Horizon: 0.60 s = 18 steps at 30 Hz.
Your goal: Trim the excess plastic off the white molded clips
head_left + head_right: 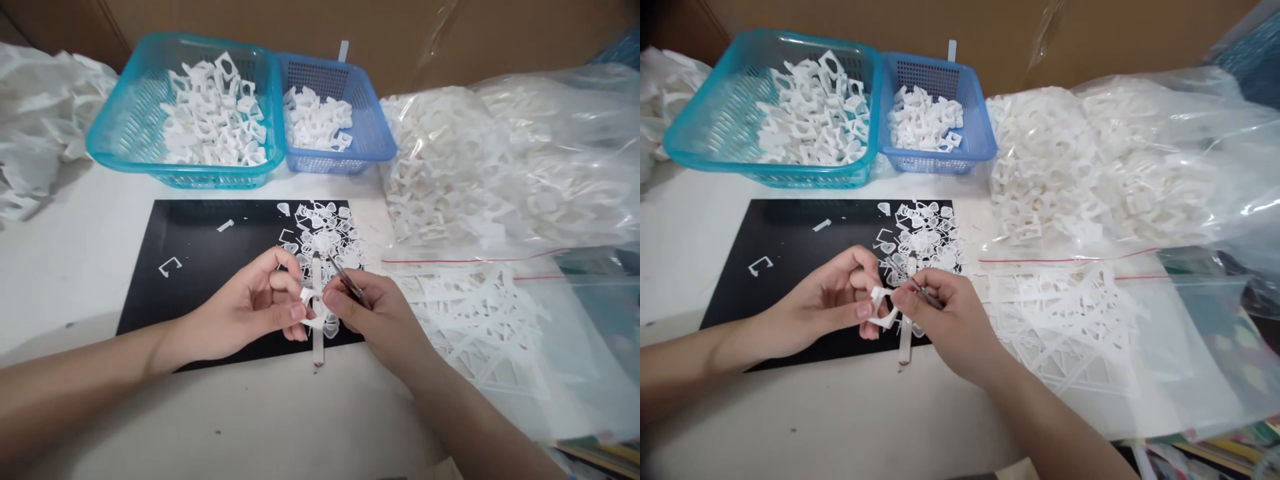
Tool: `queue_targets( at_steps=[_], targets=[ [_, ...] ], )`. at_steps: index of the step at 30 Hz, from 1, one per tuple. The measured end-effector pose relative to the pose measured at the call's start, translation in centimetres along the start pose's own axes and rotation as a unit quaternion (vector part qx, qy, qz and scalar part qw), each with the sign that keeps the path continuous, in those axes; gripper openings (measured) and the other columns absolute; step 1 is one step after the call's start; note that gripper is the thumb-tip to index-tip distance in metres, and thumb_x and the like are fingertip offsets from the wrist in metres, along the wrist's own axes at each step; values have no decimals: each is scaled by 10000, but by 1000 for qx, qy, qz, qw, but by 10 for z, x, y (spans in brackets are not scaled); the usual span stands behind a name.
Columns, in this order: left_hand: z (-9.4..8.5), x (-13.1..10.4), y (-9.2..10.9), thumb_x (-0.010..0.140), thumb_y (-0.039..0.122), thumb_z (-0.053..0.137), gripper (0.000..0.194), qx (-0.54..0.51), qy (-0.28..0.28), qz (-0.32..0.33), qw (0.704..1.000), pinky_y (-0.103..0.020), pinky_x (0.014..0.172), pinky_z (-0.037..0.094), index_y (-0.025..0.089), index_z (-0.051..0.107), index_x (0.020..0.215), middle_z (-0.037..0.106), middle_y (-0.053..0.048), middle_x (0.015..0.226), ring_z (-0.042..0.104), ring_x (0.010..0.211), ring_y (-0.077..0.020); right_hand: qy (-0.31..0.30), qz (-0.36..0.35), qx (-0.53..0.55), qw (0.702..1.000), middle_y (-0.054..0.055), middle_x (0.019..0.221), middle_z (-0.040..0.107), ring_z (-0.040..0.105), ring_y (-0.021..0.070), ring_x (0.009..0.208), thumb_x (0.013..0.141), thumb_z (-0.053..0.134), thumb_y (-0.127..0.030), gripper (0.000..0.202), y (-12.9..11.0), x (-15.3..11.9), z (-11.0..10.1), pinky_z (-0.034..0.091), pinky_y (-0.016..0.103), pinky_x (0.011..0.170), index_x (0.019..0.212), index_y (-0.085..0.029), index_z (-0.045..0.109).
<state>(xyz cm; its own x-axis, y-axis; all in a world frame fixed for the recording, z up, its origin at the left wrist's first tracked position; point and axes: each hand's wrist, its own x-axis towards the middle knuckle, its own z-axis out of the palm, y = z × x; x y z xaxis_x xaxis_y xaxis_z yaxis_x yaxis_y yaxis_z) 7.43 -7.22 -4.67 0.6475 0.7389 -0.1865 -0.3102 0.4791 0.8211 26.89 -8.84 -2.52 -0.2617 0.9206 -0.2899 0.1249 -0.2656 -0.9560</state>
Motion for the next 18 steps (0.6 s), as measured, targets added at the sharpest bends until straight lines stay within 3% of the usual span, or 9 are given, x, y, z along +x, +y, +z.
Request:
queue_targets(
  at_steps=[4, 7, 12, 18],
  targets=[
    [-3, 1, 0, 874, 151, 652, 225, -21, -73, -17, 997, -229, 690, 589, 225, 531, 1049, 648, 27, 853, 707, 706, -107, -13, 23, 63, 998, -88, 520, 361, 234, 46, 430, 821, 647, -448, 316, 4, 2, 0, 198, 210, 403, 672, -181, 569],
    [-4, 1, -3, 884, 115, 631, 218, -3, -79, -3, 997, -249, 742, 590, 210, 556, 1065, 654, 8, 897, 696, 760, -103, -7, 48, 69, 996, -76, 547, 409, 229, 39, 436, 820, 643, -511, 362, 5, 2, 2, 183, 218, 413, 690, -179, 578],
    [-2, 0, -4, 882, 104, 637, 181, 30, -67, 20, 997, -211, 767, 567, 181, 577, 1035, 670, -6, 893, 686, 804, -96, 3, 53, 75, 996, -101, 510, 293, 201, 40, 442, 774, 683, -554, 405, 6, 2, 4, 170, 217, 417, 664, -185, 557],
    [0, -1, 0, 948, 124, 534, 62, 21, -90, 29, 995, -209, 762, 558, 174, 550, 981, 630, 20, 848, 649, 791, -76, 1, 64, 69, 996, -90, 520, 333, 239, 44, 459, 788, 672, -543, 419, 6, 2, 6, 174, 206, 416, 638, -181, 524]
  ],
)
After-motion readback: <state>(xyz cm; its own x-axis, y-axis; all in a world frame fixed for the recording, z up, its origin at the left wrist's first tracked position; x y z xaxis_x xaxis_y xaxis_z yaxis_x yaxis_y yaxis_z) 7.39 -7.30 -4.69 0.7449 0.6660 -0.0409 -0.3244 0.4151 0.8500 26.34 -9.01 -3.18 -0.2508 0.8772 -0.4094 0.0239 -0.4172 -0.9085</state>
